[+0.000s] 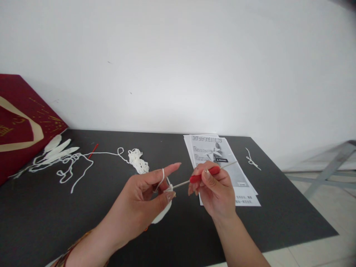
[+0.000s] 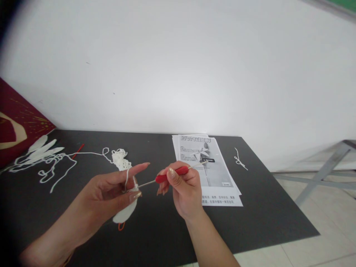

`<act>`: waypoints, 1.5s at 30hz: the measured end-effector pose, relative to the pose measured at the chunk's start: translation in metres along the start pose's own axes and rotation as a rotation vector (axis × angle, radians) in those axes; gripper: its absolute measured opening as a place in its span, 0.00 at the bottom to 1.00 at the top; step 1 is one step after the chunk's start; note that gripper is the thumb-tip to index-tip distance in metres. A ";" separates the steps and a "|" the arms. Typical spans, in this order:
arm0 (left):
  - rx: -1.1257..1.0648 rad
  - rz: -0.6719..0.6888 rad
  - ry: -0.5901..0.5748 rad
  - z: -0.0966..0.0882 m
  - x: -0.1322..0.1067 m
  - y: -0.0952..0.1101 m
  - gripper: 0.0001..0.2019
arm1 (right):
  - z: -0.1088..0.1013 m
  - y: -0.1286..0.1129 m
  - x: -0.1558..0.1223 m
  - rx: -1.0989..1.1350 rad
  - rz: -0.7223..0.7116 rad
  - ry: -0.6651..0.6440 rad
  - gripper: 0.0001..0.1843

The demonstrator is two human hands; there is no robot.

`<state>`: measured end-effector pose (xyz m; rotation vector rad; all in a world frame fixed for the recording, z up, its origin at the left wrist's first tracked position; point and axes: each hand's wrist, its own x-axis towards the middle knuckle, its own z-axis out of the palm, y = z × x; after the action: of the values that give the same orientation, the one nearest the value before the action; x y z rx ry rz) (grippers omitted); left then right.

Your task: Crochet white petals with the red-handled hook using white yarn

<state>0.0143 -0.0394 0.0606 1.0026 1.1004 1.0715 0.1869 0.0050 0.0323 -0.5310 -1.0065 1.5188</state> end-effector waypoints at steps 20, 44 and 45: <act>0.180 0.107 0.042 -0.001 0.002 0.000 0.21 | -0.006 -0.014 -0.005 -0.311 -0.254 -0.045 0.05; 0.617 0.377 0.157 0.002 0.005 -0.012 0.18 | 0.005 -0.024 -0.018 -0.852 -0.498 -0.220 0.11; 0.648 0.396 0.161 0.002 0.006 -0.012 0.19 | 0.006 -0.024 -0.019 -0.883 -0.522 -0.233 0.11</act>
<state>0.0186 -0.0363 0.0479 1.7247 1.4644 1.1426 0.1997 -0.0157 0.0511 -0.6293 -1.8401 0.6257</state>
